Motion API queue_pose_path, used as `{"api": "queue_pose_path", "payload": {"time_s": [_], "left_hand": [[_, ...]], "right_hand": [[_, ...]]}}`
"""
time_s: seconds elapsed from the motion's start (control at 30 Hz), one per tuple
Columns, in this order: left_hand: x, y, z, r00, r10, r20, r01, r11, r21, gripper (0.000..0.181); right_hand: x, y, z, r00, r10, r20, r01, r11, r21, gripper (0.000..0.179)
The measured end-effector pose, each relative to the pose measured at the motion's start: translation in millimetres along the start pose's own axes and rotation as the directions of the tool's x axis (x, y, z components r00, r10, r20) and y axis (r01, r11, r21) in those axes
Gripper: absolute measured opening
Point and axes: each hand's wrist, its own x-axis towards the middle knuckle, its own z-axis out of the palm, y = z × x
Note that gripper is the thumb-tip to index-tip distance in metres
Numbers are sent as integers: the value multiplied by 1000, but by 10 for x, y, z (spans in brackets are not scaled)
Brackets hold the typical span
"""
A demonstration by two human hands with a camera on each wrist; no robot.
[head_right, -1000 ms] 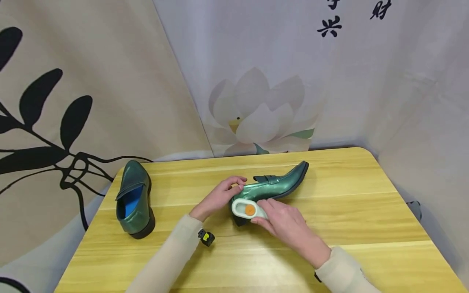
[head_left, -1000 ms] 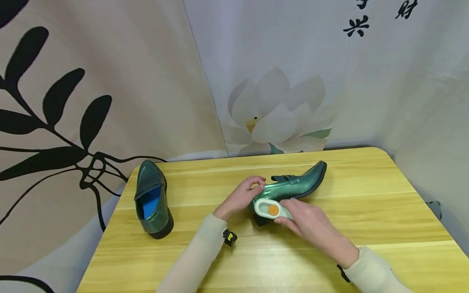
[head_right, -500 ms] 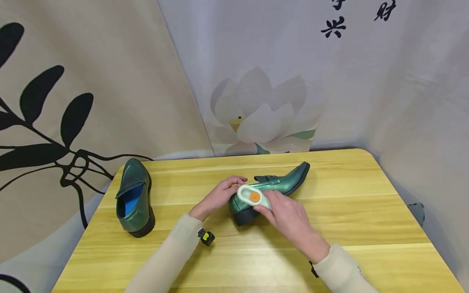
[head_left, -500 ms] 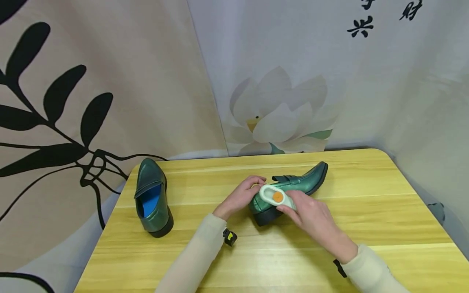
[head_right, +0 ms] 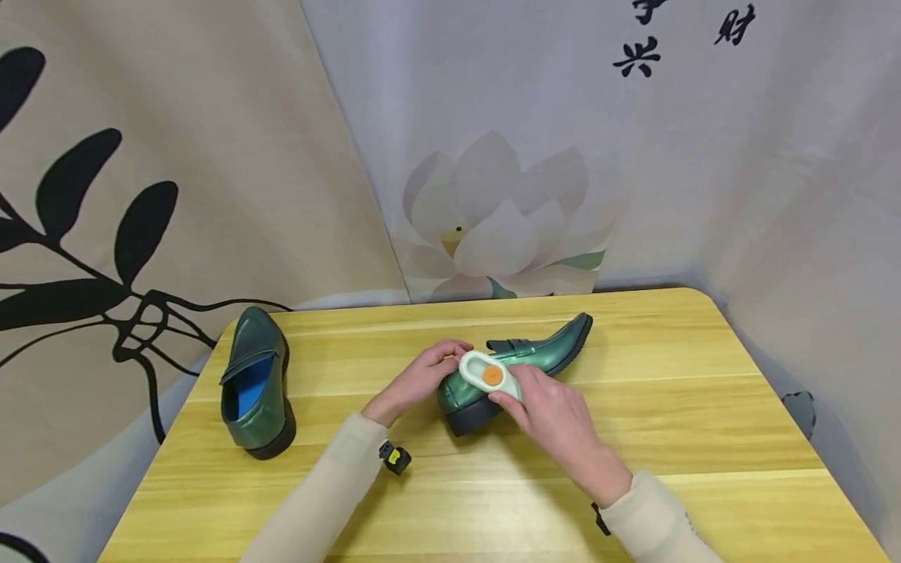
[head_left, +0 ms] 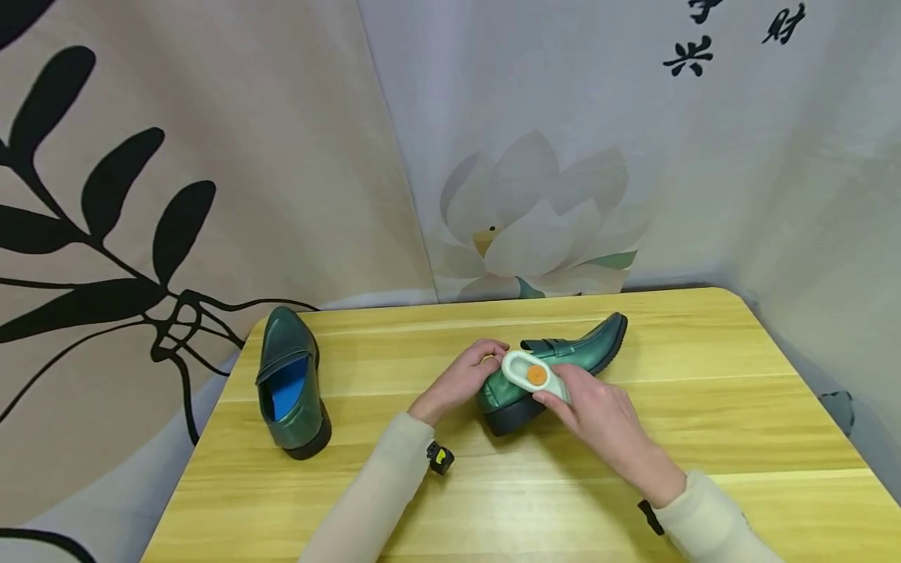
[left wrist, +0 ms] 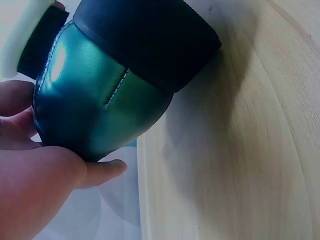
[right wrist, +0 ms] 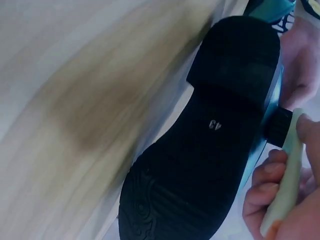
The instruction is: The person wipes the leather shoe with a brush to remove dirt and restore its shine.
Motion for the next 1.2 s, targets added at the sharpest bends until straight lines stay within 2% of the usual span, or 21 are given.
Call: {"api": "queue_pose_path", "payload": {"time_s": [0.13, 0.27, 0.33, 0.43, 0.5, 0.53, 0.6, 0.73, 0.8, 0.97, 1.03, 1.1, 1.2], "left_hand": [[-19, -6, -6, 1000, -4, -1, 4, 1000, 9, 28], [-18, 9, 5, 1000, -4, 0, 4, 1000, 27, 29], [-18, 17, 16, 1000, -1, -4, 1, 999, 54, 29], [-18, 19, 37, 999, 32, -2, -32, 987, 158, 30], [-16, 13, 53, 997, 75, 0, -73, 966, 247, 31], [-16, 13, 59, 996, 92, 3, -89, 954, 286, 31], [-18, 9, 68, 992, 122, 6, -117, 935, 334, 32], [-17, 1, 75, 994, 113, 11, -110, 938, 328, 31], [-16, -8, 76, 995, 101, 12, -100, 942, 320, 30], [-10, -18, 83, 995, 96, 5, -92, 943, 320, 29], [-5, -16, 88, 995, 99, 4, -95, 943, 318, 28], [-1, -12, 91, 995, 99, 7, -96, 944, 315, 29], [2, -1, 93, 995, 97, 8, -94, 944, 316, 29]], "right_hand": [[-25, -24, 19, 998, -21, 57, 20, 1000, 14, 42], [-30, 22, -37, 994, 96, 50, -97, 995, 19, 38], [-36, 49, -57, 991, 127, 40, -128, 992, 16, 38], [-64, 60, -62, 995, 70, 77, -71, 997, 5, 38], [-89, 68, -62, 995, 19, 99, -20, 1000, 9, 40], [-98, 77, -68, 995, 8, 101, -9, 1000, 10, 40], [-107, 112, -94, 996, 34, 88, -35, 999, 9, 38], [-107, 200, -163, 986, 164, 37, -164, 986, -8, 35], [-109, 217, -172, 982, 188, 30, -187, 982, -17, 35], [-136, 167, -121, 996, 73, 55, -73, 997, -8, 37], [-137, 157, -113, 997, 60, 56, -60, 998, -3, 38], [-124, 173, -129, 993, 108, 46, -108, 994, -10, 37], [-90, 206, -174, 977, 211, 37, -210, 977, -20, 35]]}}
